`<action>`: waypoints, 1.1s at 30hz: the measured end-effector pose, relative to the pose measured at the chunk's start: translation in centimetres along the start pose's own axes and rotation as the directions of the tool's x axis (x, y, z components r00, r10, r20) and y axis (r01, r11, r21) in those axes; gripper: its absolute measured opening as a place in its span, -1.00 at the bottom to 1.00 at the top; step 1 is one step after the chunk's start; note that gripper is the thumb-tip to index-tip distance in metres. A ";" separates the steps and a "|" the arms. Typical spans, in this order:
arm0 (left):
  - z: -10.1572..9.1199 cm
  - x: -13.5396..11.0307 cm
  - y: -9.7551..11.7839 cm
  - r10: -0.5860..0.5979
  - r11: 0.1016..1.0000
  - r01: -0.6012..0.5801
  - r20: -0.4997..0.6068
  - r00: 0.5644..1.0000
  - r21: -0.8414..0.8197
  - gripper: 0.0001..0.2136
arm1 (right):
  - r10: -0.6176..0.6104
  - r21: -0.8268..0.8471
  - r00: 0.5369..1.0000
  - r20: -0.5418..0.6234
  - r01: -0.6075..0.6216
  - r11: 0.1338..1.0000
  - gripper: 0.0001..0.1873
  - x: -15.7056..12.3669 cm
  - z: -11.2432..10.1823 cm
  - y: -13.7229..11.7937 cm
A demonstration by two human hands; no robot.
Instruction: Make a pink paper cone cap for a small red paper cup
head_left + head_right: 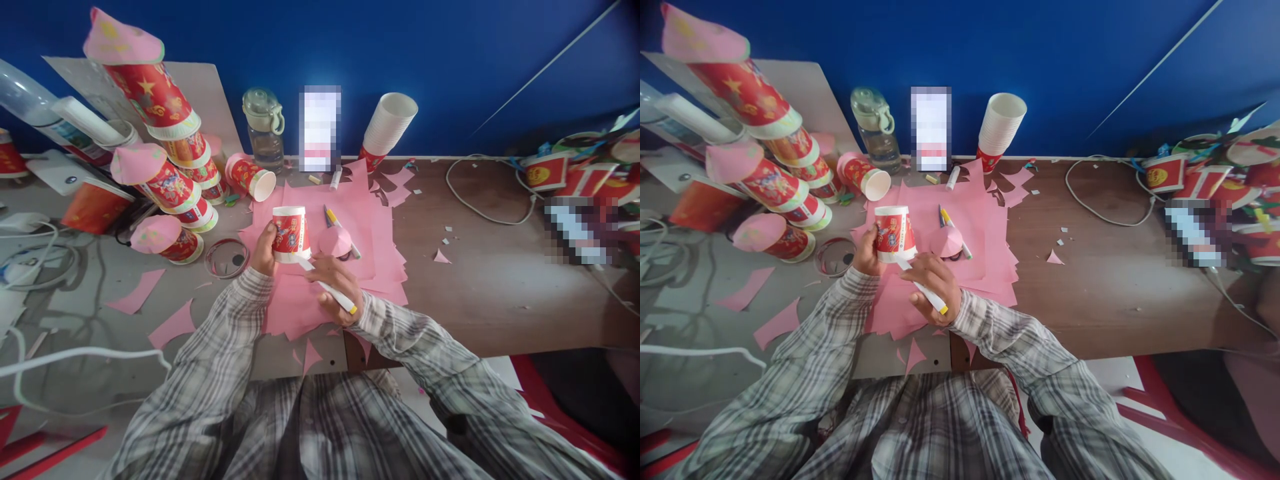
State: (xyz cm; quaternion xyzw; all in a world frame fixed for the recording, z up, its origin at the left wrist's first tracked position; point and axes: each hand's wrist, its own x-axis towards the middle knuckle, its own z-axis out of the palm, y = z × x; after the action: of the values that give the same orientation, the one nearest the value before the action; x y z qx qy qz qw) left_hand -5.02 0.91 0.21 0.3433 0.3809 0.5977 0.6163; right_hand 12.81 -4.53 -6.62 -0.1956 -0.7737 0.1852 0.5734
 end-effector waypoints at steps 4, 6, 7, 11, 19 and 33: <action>0.5 -0.1 0.6 -0.006 1.000 0.006 -0.015 1.000 0.012 -0.77 | 0.033 -0.085 0.999 -0.035 -0.036 0.996 -0.54 -0.3 -0.2 0.0; 0.8 -0.1 0.9 -0.032 0.999 0.032 -0.029 0.999 0.015 -0.78 | 0.126 -0.120 0.991 -0.055 -0.132 0.984 -0.47 -0.1 -0.6 0.0; 0.9 -0.1 1.0 -0.044 0.999 0.045 -0.039 0.998 0.019 -0.78 | 0.165 -0.116 0.984 -0.070 -0.172 0.978 -0.48 0.1 -0.8 -0.1; 1.1 -0.1 1.2 -0.072 0.997 0.073 -0.062 0.995 0.016 -0.81 | 0.176 -0.019 0.972 -0.155 -0.181 0.983 -0.66 1.2 -1.4 0.1; 1.0 -0.1 1.0 -0.080 0.996 0.079 -0.030 0.996 -0.042 -0.76 | 0.226 -0.026 0.962 -0.151 -0.232 0.972 -0.58 1.3 -0.9 1.1; -0.1 0.4 -0.5 -0.006 0.998 0.003 -0.043 0.999 -0.056 -0.74 | 0.169 -0.017 0.985 -0.030 -0.170 0.985 -0.53 -0.2 -0.5 0.1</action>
State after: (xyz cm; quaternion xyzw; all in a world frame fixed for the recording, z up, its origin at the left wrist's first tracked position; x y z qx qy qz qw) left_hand -4.88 1.25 -0.33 0.3120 0.3783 0.6140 0.6185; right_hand 13.36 -4.56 -6.69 -0.2689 -0.7477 0.2229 0.5648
